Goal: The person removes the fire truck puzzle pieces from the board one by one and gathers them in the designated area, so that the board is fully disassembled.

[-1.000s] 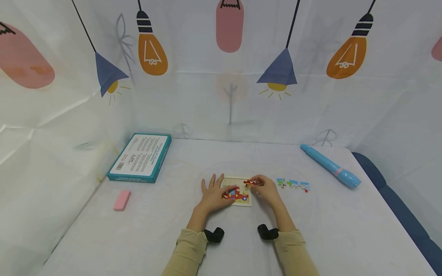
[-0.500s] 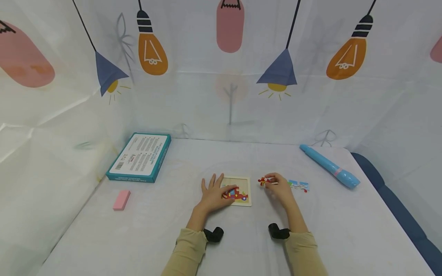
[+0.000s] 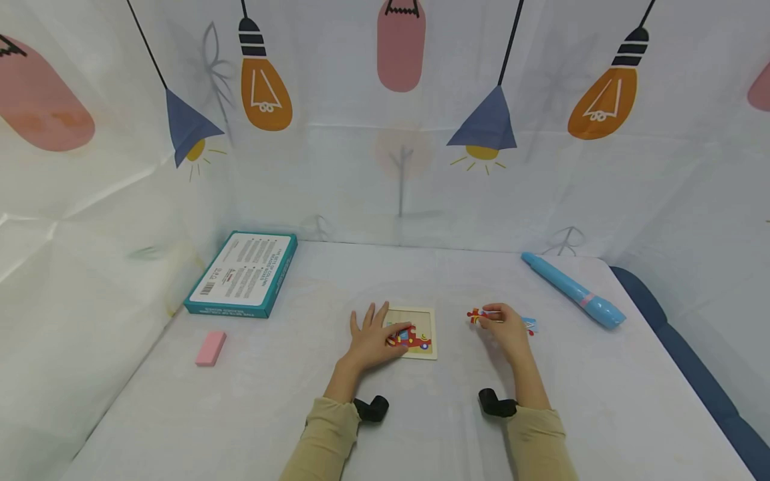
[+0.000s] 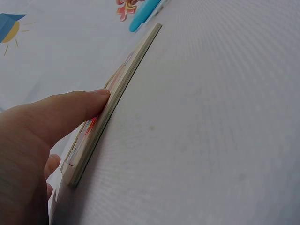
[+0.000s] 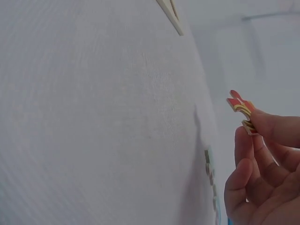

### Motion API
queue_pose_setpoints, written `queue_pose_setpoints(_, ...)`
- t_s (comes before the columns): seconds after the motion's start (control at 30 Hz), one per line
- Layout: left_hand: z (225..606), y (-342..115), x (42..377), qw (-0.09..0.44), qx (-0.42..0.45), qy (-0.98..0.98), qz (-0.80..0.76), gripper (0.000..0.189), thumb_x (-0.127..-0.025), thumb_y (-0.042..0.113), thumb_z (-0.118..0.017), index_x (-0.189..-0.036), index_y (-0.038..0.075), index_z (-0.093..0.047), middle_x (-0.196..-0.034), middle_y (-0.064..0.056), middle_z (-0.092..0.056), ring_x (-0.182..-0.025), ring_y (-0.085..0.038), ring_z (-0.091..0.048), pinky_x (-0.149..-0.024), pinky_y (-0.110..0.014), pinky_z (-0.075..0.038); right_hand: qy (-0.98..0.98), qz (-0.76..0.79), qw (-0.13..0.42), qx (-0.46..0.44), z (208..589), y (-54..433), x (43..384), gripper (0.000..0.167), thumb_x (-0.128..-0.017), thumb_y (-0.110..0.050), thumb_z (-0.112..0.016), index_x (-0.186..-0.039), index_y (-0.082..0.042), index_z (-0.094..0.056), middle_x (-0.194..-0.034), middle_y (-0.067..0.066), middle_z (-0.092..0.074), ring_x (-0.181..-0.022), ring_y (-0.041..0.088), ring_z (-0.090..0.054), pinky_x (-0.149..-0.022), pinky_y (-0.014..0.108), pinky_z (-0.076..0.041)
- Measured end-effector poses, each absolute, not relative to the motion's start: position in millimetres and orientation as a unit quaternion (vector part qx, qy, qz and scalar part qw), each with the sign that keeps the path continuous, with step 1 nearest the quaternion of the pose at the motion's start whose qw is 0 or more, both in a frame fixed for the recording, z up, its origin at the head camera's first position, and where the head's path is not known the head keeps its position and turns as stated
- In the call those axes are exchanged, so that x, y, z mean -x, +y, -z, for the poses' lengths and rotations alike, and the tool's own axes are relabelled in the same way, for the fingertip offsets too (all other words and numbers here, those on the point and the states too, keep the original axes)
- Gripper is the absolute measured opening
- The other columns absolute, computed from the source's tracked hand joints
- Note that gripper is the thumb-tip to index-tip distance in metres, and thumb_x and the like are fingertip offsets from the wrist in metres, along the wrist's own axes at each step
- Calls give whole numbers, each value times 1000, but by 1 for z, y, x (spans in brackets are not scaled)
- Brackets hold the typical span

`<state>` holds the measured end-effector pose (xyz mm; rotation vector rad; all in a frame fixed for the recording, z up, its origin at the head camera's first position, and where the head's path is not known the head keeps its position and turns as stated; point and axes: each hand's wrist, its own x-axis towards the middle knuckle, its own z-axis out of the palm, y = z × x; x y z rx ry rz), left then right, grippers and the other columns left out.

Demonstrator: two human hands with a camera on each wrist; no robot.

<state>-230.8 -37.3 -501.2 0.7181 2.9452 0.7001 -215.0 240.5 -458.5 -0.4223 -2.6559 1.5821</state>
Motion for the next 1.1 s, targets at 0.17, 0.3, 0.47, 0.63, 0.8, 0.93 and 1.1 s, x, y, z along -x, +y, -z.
queue_pose_setpoints(0.17,500,-37,230,15,-231,946,-229,49,-82,49,-61,-128,35,-55,-152,-11,-20,-139,-37,-10,-103,-65,3,-851,-507,12,140,459,248,213,33,-89,-13,-59,-118,1,-54,-108,20,-58,-82,14,-54,-67,26,-44)
queue_pose_setpoints(0.3,499,-37,229,16,-233,945,-230,49,-82,49,-61,-128,35,-55,-152,-12,-20,-139,-38,-10,-102,-65,3,-851,-502,10,155,459,255,208,34,-89,-15,-59,-119,-1,-54,-106,16,-57,-83,17,-52,-67,25,-44)
queue_pose_setpoints(0.47,497,-37,228,19,-232,943,-236,49,-82,48,-62,-128,34,-56,-152,-12,-20,-139,-38,-10,-102,-65,3,-852,-497,24,161,460,265,203,33,-88,-13,-60,-118,1,-55,-99,14,-60,-76,13,-52,-62,24,-44)
queue_pose_setpoints(0.63,497,-38,228,18,-232,944,-235,49,-82,49,-61,-128,34,-55,-152,-11,-20,-139,-37,-10,-103,-65,3,-852,-495,32,166,460,273,199,34,-87,-12,-61,-118,2,-55,-95,11,-61,-73,10,-53,-60,24,-45)
queue_pose_setpoints(0.8,498,-38,228,20,-230,944,-235,49,-82,49,-61,-128,34,-56,-152,-11,-20,-139,-38,-10,-102,-65,4,-851,-495,34,172,460,278,196,37,-86,-10,-62,-119,4,-54,-93,8,-60,-69,5,-50,-59,22,-44)
queue_pose_setpoints(0.93,498,-37,227,20,-230,943,-238,48,-82,48,-62,-128,34,-56,-152,-11,-20,-139,-38,-9,-102,-65,4,-855,-487,33,177,461,284,192,37,-86,-11,-62,-118,6,-54,-93,10,-61,-69,2,-50,-60,20,-45)
queue_pose_setpoints(1.1,499,-37,227,18,-231,944,-235,48,-82,48,-62,-128,34,-55,-152,-12,-20,-139,-38,-10,-103,-65,4,-858,-477,30,185,461,292,187,39,-87,-12,-62,-119,7,-53,-96,13,-61,-72,2,-49,-60,18,-44)
